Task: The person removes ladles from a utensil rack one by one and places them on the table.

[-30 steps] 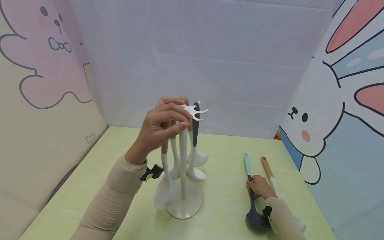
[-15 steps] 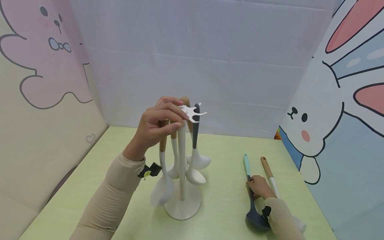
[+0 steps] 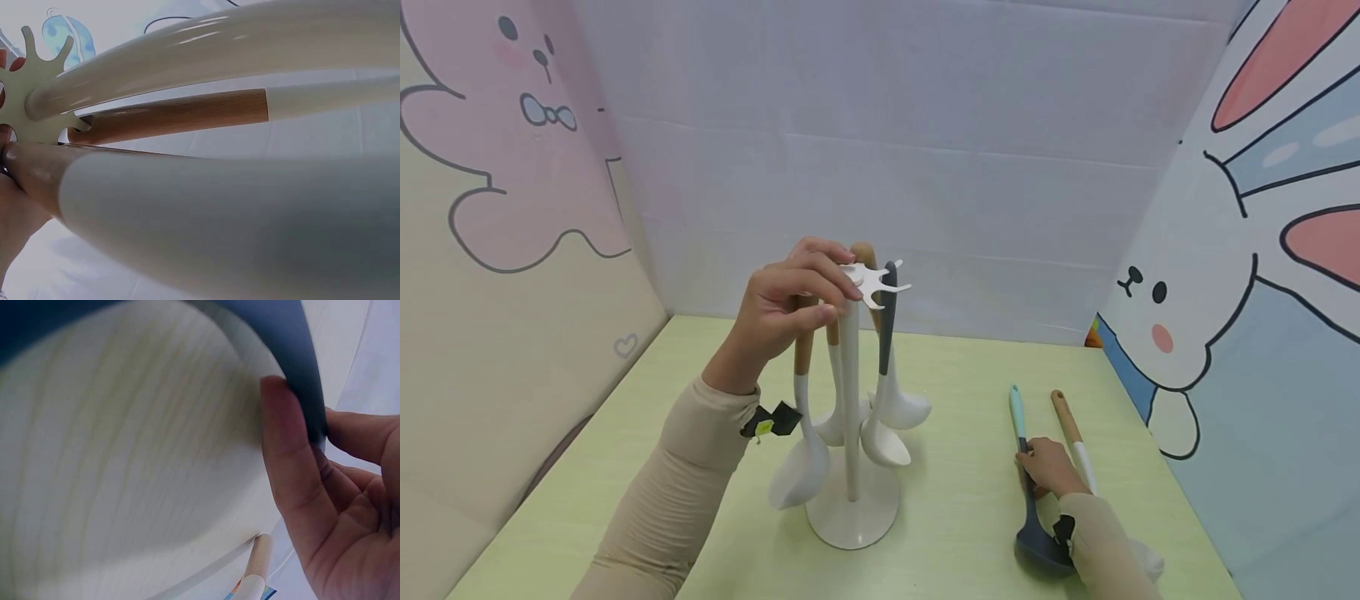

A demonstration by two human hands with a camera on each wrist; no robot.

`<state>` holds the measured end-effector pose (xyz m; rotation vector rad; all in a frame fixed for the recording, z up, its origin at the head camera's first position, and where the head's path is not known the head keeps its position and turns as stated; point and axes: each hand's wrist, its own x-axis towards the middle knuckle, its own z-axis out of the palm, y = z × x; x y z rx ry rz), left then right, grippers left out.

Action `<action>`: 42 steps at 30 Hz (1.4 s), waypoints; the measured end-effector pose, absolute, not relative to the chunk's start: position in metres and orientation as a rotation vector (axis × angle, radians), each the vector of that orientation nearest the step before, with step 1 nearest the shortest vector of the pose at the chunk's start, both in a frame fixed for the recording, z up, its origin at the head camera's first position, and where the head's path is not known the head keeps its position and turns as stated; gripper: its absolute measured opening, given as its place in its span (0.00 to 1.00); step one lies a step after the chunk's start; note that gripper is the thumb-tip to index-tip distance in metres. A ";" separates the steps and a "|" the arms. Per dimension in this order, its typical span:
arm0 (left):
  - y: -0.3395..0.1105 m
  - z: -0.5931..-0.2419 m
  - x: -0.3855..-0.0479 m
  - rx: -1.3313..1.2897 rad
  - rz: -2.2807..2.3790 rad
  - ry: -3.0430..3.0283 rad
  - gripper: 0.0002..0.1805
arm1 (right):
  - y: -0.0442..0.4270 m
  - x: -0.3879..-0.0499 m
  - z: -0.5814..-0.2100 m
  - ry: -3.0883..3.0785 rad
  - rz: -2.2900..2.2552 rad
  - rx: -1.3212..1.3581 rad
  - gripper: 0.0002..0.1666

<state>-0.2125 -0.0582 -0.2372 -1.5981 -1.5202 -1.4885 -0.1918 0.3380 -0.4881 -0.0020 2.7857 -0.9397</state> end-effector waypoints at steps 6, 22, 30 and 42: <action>-0.061 -0.238 -0.216 -1.620 -1.527 -1.513 0.14 | 0.337 -0.191 -0.489 2.817 -0.884 -0.028 0.12; -0.064 -0.238 -0.221 -1.692 -1.660 -1.432 0.22 | 0.339 -0.194 -0.493 2.939 -0.682 -0.138 0.19; -0.066 -0.238 -0.223 -1.710 -1.683 -1.419 0.20 | 0.340 -0.193 -0.493 2.946 -0.651 -0.155 0.20; -0.065 -0.239 -0.223 -1.693 -1.709 -1.413 0.19 | 0.340 -0.192 -0.490 2.915 -0.686 -0.159 0.13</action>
